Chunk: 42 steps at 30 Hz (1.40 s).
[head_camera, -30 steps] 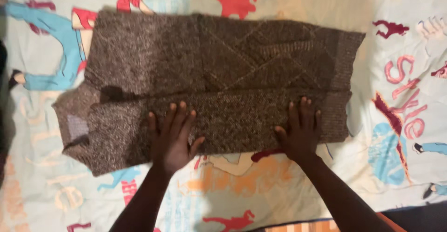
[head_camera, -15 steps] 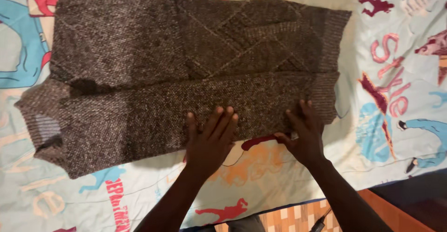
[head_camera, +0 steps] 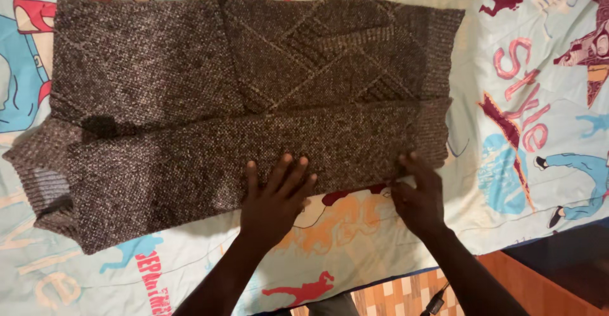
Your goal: The person packs a suitcase by taking clothes from a bed, folding them, and placing them into the suitcase one by one.
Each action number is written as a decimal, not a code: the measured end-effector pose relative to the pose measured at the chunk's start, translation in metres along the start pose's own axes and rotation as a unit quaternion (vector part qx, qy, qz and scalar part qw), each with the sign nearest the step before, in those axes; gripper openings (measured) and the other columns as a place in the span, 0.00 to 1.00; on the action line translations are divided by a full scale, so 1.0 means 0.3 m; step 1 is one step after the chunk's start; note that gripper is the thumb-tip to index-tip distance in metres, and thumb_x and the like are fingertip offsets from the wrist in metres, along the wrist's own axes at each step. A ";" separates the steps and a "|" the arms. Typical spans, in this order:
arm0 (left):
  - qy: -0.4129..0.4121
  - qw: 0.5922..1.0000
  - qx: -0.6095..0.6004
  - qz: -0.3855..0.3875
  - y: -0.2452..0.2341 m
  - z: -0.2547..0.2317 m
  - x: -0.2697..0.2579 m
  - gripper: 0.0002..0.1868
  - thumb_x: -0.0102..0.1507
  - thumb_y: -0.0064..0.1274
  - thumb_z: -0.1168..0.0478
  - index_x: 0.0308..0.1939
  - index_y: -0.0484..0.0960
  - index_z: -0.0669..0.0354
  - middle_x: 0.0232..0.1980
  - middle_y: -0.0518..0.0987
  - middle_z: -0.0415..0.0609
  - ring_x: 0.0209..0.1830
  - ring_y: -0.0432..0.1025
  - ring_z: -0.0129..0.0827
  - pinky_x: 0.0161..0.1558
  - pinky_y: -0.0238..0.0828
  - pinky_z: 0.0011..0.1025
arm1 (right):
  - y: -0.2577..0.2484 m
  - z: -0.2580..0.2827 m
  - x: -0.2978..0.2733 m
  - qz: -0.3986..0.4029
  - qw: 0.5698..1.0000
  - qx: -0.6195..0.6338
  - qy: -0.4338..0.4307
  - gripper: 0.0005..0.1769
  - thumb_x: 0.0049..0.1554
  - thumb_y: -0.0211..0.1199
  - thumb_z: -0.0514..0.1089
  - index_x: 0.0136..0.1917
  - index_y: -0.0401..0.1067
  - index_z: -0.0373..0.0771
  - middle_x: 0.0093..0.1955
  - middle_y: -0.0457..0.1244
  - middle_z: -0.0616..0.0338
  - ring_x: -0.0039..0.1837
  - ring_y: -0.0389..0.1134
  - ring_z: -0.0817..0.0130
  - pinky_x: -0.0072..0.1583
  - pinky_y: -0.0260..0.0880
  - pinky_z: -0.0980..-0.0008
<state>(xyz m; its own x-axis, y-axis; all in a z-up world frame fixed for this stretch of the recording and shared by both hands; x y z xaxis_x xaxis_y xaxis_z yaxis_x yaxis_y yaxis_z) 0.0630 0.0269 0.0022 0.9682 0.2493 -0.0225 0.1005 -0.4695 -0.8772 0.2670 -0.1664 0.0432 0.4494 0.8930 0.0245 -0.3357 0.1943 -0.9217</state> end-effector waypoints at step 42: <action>-0.020 0.996 0.065 -0.059 -0.226 0.334 0.000 0.35 0.71 0.36 0.33 0.69 0.73 0.54 0.79 0.62 0.55 0.82 0.51 0.46 0.77 0.35 0.67 | 0.165 -0.221 0.534 0.421 0.882 -0.100 0.184 0.36 0.52 0.55 0.78 0.57 0.79 0.52 0.52 0.70 0.45 0.55 0.71 0.44 0.58 0.71 0.47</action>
<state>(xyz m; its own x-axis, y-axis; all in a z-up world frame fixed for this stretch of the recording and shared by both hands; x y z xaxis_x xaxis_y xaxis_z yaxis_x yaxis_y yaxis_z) 0.0332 0.1436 0.0135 0.9409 0.3318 0.0682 0.1810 -0.3223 -0.9292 0.3773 -0.0406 -0.0241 0.3616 0.4866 -0.7953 -0.5423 -0.5841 -0.6039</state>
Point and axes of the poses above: each hand's wrist, its own x-axis towards the middle knuckle, its own y-axis out of the palm, z = x × y, the point moved 7 cm from there along x, towards the middle knuckle
